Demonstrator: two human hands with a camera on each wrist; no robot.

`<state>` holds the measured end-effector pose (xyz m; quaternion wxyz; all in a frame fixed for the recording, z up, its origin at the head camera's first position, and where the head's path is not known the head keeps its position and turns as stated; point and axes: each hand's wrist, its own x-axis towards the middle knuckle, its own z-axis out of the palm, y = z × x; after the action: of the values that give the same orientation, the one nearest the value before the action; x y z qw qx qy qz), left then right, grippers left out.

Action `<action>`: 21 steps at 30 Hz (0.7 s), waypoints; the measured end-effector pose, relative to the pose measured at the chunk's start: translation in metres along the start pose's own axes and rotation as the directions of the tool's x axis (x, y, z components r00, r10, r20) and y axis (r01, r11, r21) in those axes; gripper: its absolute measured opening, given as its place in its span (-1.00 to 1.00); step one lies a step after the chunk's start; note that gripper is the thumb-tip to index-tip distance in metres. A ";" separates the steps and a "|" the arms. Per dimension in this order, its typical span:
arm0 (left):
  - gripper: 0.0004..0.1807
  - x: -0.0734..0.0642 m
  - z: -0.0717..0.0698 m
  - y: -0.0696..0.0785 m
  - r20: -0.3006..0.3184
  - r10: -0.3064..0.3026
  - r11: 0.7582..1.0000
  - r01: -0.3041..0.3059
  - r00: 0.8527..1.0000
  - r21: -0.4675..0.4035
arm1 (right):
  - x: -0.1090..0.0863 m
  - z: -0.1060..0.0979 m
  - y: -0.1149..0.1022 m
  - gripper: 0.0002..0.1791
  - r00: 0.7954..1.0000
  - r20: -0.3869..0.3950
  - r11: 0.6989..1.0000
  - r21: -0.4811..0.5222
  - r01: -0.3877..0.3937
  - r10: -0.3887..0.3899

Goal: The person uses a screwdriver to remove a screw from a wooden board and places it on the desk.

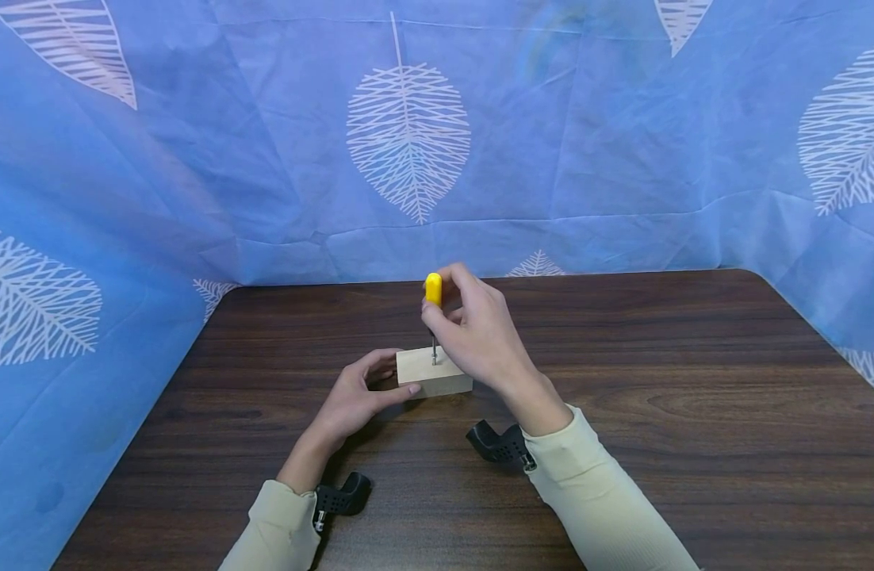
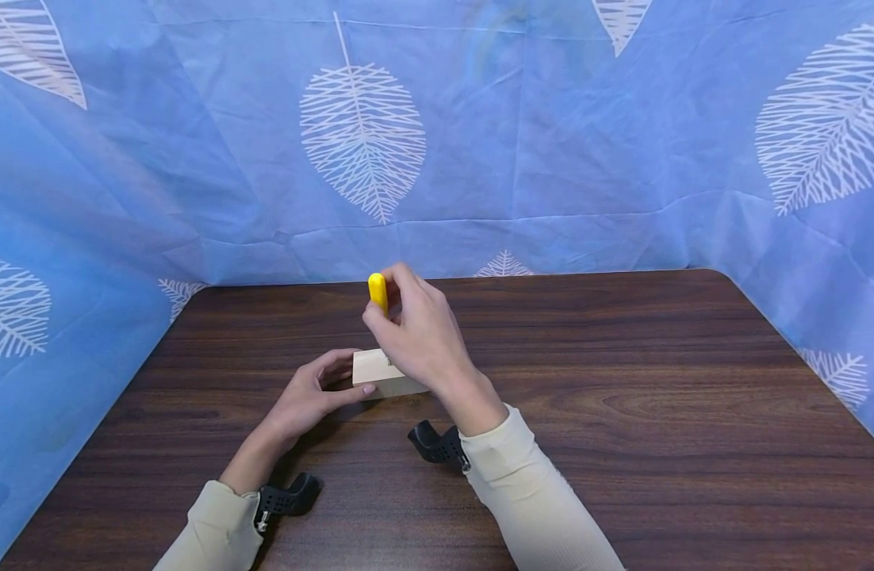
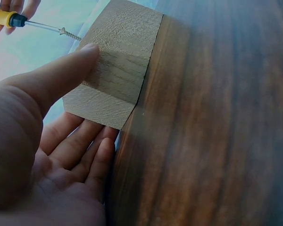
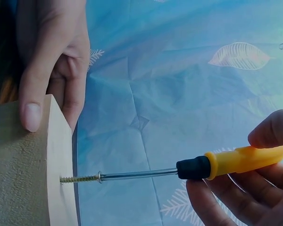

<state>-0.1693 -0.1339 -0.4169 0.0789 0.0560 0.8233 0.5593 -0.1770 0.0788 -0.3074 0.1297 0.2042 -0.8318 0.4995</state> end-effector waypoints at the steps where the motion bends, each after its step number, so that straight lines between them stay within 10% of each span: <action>1: -0.37 0.000 0.000 0.000 0.000 -0.001 1.000 0.001 1.000 0.000 | 0.000 0.000 0.000 -0.79 1.000 0.002 1.000 0.008 -0.001 0.001; 21: -0.38 -0.001 -0.001 0.000 0.010 0.008 1.000 -0.008 1.000 -0.004 | 0.000 0.002 0.001 -0.81 0.998 -0.013 0.997 -0.039 0.061 -0.062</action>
<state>-0.1687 -0.1347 -0.4169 0.0808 0.0621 0.8217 0.5607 -0.1770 0.0775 -0.3089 0.1547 0.2236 -0.8338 0.4805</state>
